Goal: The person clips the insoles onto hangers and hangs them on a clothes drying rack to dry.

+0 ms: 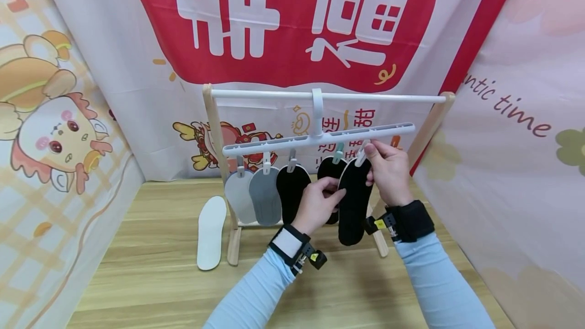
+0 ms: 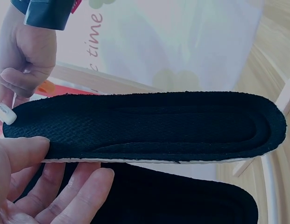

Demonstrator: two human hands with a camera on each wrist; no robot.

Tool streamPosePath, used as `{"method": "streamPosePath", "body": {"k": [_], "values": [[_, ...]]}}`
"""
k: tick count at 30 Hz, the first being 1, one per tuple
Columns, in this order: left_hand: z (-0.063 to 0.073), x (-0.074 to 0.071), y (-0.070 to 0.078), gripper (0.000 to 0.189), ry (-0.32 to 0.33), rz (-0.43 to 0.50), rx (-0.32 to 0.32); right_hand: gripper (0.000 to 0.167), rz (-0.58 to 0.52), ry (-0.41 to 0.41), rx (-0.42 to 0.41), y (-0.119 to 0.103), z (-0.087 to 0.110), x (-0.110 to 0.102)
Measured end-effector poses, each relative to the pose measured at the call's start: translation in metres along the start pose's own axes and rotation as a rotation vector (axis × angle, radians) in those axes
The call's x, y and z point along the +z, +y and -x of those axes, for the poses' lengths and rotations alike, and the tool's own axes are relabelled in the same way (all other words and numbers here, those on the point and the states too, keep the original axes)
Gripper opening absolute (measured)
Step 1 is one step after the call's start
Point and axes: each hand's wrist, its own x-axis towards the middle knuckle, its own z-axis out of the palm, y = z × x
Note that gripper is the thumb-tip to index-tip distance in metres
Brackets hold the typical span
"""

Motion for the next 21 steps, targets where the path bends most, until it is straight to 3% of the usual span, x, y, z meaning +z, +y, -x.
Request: {"method": "streamPosePath", "body": {"k": [6,12,21], "values": [[-0.0004,-0.0009,-0.0017,0.016,0.008,0.007,-0.017,0.051,0.039,-0.073,0.008,-0.001,0.0018,-0.0002],[0.001,-0.0029,-0.0047,0.021,0.014,-0.083,-0.024,0.054,0.061,-0.102,0.021,-0.0018,0.0032,0.0005],[0.0086,-0.0075,-0.0095,0.036,-0.058,-0.134,-0.08,0.057,0.081,-0.11,0.054,0.0,0.003,-0.0022]]}}
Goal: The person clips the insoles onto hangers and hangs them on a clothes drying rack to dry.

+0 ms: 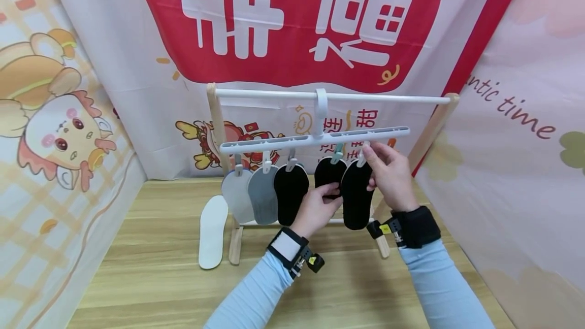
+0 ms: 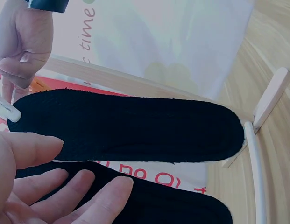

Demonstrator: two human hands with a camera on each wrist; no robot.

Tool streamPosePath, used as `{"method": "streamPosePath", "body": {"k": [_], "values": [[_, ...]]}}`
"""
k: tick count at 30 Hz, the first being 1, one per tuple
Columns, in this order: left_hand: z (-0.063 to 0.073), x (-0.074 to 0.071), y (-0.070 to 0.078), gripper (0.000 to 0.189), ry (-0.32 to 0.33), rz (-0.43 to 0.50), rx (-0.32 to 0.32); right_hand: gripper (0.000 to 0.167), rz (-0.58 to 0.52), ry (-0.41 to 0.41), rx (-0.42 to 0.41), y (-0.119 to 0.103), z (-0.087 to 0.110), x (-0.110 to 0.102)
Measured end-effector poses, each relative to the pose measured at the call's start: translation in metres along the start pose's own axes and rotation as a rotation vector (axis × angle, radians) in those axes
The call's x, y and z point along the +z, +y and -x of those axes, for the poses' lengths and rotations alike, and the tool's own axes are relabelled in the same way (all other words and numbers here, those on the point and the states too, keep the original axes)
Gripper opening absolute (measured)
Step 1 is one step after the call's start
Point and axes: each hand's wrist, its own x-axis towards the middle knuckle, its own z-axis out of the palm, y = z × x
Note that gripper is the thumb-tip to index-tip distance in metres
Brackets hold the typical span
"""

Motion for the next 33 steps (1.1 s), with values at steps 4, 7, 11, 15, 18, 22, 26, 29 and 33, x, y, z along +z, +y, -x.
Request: {"method": "streamPosePath", "body": {"k": [4,7,11,15,18,22,26,29,33], "values": [[0.005,-0.003,-0.001,0.039,-0.018,-0.001,-0.021,0.058,0.021,-0.01,-0.015,0.002,0.001,-0.002],[0.01,-0.006,-0.005,0.04,-0.015,-0.011,-0.019,0.057,0.043,-0.015,-0.032,0.004,0.002,-0.005],[0.019,-0.013,-0.012,0.04,-0.018,-0.022,-0.025,0.054,0.046,-0.012,-0.058,0.006,0.003,-0.007],[0.03,-0.023,-0.019,0.039,-0.018,-0.027,-0.032,0.052,0.043,-0.009,-0.086,0.006,0.006,-0.01],[0.04,-0.033,-0.025,0.036,-0.015,-0.033,-0.028,0.05,0.08,0.0,-0.12,0.003,0.01,-0.014],[0.055,-0.051,-0.035,0.032,-0.001,-0.035,-0.029,0.046,0.145,0.014,-0.186,-0.001,0.019,-0.022],[0.075,-0.072,-0.046,0.03,0.021,-0.061,-0.032,0.04,0.218,0.045,-0.252,0.0,0.028,-0.03],[0.092,-0.089,-0.054,0.027,0.032,-0.112,-0.028,0.036,0.265,0.084,-0.289,0.001,0.037,-0.034],[0.116,-0.109,-0.063,0.021,0.061,-0.172,-0.031,0.032,0.284,0.136,-0.314,0.002,0.049,-0.036]]}}
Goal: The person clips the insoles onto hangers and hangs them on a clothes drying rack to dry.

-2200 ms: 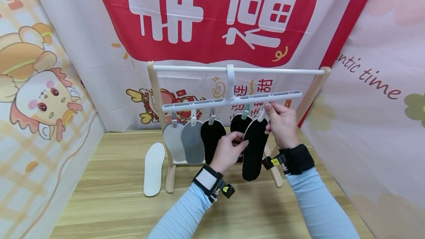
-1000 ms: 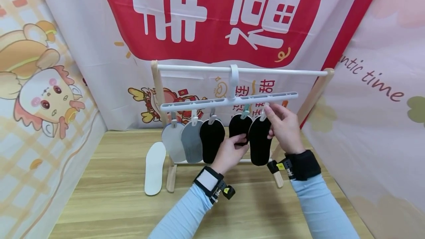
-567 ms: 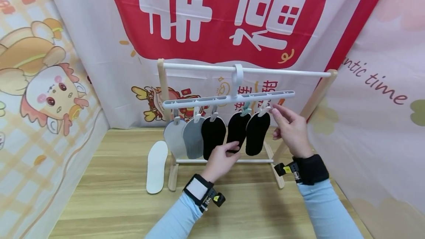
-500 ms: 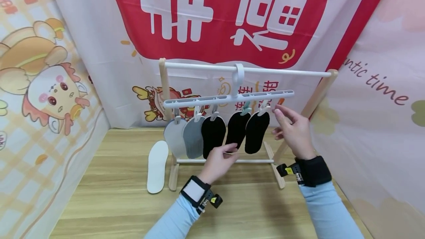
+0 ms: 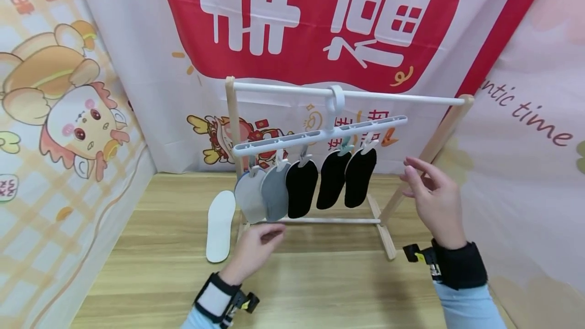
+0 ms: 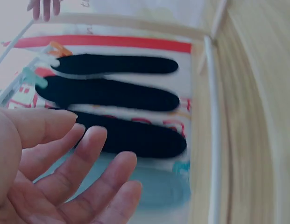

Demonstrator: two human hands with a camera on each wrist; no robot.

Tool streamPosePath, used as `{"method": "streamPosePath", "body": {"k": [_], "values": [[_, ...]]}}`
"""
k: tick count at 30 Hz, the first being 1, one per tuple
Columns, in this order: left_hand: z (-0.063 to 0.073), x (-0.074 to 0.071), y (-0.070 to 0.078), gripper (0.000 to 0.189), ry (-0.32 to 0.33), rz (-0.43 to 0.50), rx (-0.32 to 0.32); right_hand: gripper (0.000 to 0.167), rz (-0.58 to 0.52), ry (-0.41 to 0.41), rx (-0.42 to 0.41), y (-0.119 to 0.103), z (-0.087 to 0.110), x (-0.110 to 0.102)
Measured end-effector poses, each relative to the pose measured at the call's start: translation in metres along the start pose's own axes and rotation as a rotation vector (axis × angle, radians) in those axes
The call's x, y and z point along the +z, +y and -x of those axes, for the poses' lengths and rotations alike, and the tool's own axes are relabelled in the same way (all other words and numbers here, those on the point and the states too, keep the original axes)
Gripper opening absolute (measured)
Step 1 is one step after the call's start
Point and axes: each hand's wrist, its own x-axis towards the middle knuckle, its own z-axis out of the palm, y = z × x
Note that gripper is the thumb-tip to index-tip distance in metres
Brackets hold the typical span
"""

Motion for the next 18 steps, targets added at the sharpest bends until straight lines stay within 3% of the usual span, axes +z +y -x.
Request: {"method": "streamPosePath", "body": {"k": [7,18], "values": [[0.029,-0.029,-0.026,0.017,0.116,-0.047,-0.096,0.024,0.005,0.064,-0.01,0.013,0.025,-0.001],[0.045,-0.066,-0.065,0.021,0.208,-0.178,-0.295,0.024,0.042,0.102,0.07,0.048,0.056,0.011]]}}
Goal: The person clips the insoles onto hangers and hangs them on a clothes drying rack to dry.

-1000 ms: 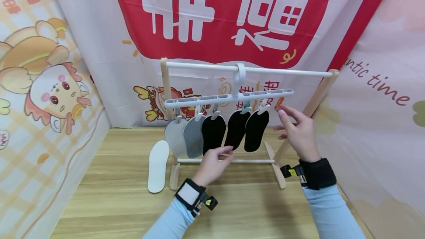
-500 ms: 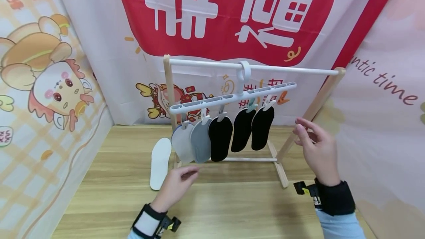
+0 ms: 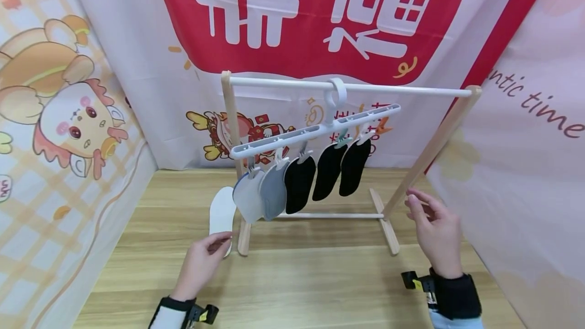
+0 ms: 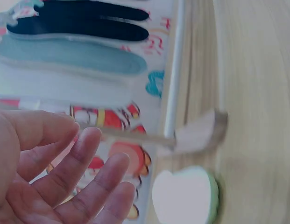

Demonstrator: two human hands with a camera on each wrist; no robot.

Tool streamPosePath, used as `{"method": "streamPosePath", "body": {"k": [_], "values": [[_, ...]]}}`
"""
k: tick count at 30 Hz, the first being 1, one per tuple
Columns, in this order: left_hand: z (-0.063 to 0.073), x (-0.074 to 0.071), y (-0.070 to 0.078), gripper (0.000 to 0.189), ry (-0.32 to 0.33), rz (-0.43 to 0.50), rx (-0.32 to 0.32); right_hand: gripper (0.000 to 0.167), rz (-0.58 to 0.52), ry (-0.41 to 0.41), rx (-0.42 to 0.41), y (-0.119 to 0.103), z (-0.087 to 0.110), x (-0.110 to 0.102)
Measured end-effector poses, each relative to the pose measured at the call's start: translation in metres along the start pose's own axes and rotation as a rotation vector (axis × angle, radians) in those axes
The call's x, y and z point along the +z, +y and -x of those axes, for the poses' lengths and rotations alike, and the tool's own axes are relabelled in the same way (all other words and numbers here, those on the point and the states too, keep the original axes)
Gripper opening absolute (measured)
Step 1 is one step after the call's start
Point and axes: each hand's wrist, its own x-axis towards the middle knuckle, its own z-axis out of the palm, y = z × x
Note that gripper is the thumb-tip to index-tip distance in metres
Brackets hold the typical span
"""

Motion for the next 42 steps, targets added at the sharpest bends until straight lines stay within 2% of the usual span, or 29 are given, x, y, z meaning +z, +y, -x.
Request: {"method": "streamPosePath", "body": {"k": [6,11,20,26,29,33,42], "values": [[-0.004,-0.016,-0.023,0.025,0.046,-0.054,-0.041,0.024,0.032,0.003,0.089,0.024,0.019,0.006],[-0.006,-0.025,-0.033,0.031,0.041,-0.048,-0.081,0.024,0.046,0.002,0.158,0.04,0.036,0.012],[-0.012,-0.027,-0.048,0.034,0.023,-0.042,-0.134,0.025,0.022,-0.04,0.3,0.073,0.065,0.024],[-0.02,-0.027,-0.058,0.037,0.016,-0.052,-0.171,0.028,0.009,-0.066,0.386,0.09,0.078,0.031],[-0.029,-0.028,-0.061,0.04,0.011,-0.063,-0.192,0.029,0.048,-0.087,0.404,0.093,0.082,0.031],[-0.048,-0.03,-0.062,0.044,-0.003,-0.074,-0.211,0.029,0.079,-0.098,0.406,0.093,0.087,0.031],[-0.103,-0.028,-0.062,0.052,-0.094,-0.139,-0.24,0.03,0.113,-0.143,0.419,0.092,0.097,0.031]]}}
